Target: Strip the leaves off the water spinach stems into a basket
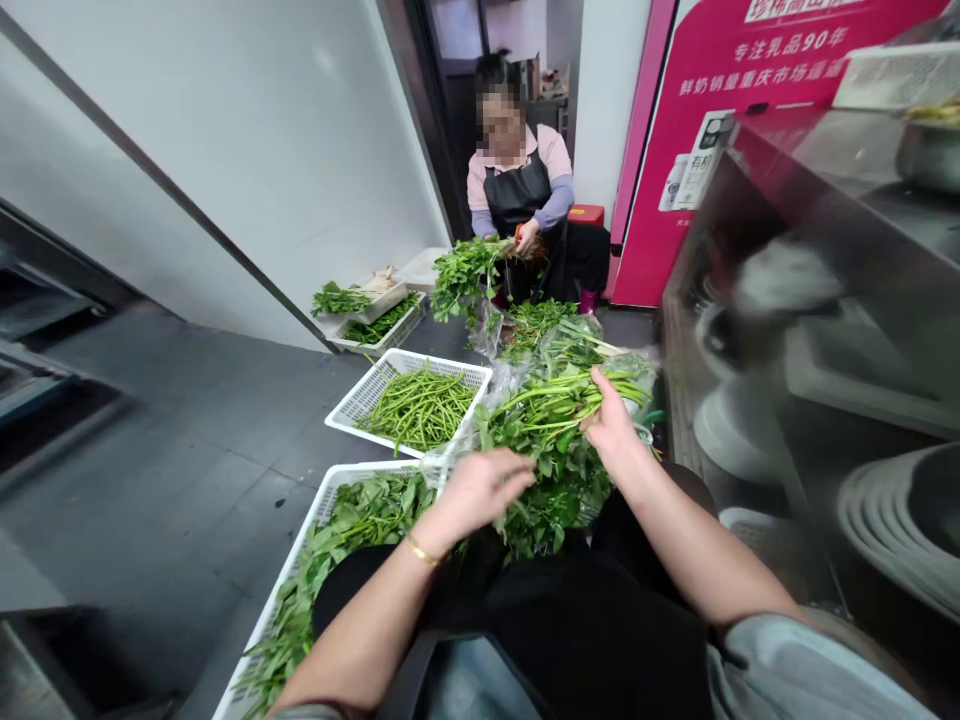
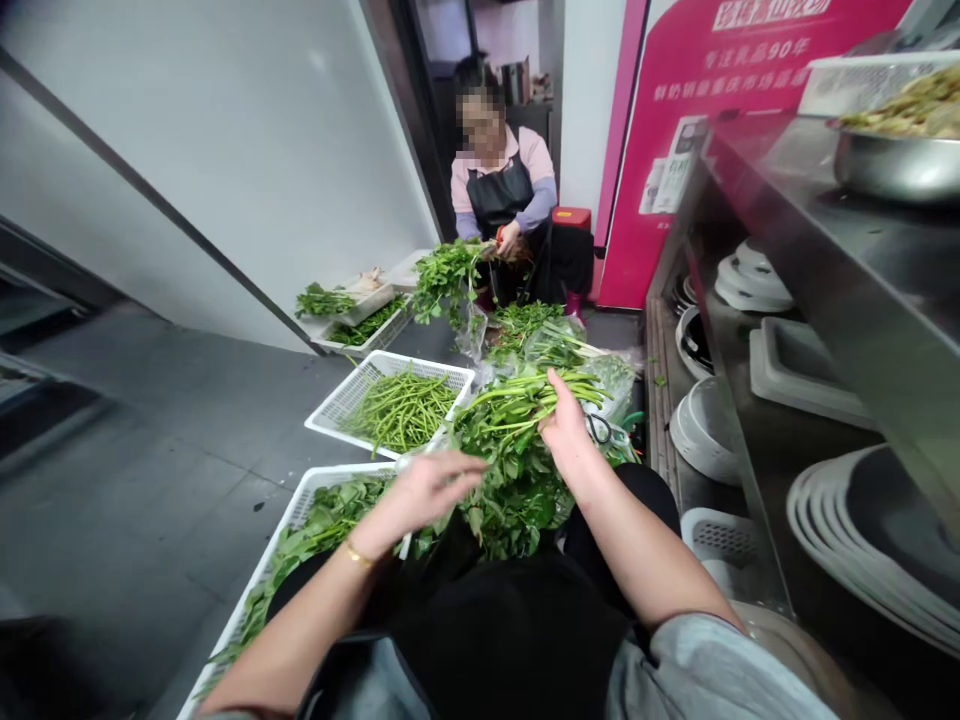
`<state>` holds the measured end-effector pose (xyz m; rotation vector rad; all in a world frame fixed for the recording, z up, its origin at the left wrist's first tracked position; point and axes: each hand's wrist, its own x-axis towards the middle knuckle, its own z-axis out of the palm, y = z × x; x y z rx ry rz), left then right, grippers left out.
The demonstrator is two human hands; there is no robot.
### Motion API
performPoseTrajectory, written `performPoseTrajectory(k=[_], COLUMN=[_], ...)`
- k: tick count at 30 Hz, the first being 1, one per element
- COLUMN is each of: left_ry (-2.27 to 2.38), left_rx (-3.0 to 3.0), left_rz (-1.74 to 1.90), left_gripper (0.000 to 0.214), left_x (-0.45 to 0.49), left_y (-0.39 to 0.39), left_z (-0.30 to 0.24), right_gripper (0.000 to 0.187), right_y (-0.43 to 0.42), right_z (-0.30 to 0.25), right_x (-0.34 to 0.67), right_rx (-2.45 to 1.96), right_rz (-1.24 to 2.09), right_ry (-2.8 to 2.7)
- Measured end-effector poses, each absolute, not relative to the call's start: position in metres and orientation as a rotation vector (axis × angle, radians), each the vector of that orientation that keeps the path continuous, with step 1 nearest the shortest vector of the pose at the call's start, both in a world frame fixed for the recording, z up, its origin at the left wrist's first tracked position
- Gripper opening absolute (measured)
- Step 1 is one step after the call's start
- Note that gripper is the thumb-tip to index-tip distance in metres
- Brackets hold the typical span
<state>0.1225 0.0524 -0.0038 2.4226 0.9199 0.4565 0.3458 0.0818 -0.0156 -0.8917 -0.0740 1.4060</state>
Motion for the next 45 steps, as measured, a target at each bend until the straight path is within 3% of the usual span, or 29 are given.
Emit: performPoseTrajectory(k=[2,5,8,13,19,21,30,37,42,45], left_ry=[1.052,0.976,0.683,0.696,1.012,0.935,0.750,0.855,0.900,0.844], left_rx=[2.227,1.944,1.678,1.480,1.392,1.347,1.173,0.780,0.761,0.830], left_rz=[0.726,0.547,0.410,0.850,0.936,0.877,0.893,0.950,0.941,0.924], left_gripper=[0.056,0.082,0.073,0.076,0.025,0.020,0.043,0.046,0.051,0.055], left_x=[0.112,0.109,0.122,0.149,0.147,0.142,0.140,0.100,0.091,0.106], left_y=[0.078,0.108,0.105,0.057,0.055,0.061,0.061,0.066,0.064,0.059], left_z=[0.011,0.003,-0.033,-0.080,-0.092,-0.091,-0.076,-0.058,-0.046,-0.042], right_gripper=[0.021,0.019,0.023,0.029,0.025,0.027,0.044,0.032,0.033,0.029], right_y=[0.075,0.065,0.062,0.072,0.079,0.079,0.078,0.057,0.045,0.055], right_z=[-0.011,-0.002,0.002,-0.002,-0.003,-0.004,-0.011,-0.029,-0.036,-0.038], right_x=[0.339,0.326,0.312,0.291,0.281,0.282,0.274,0.325,0.326,0.298], right_rx=[-0.886,-0.840,-0.778,-0.768,-0.749,-0.741,-0.654,-0.813,-1.242,-1.219], right_rz=[1.498,1.621,1.668,1.574,1.624,1.662,1.639,1.975,1.485,1.359], right_ry=[-0.068,-0.047,-0.027,0.075,0.001,-0.019,-0.104,-0.649,-0.914,-1.076])
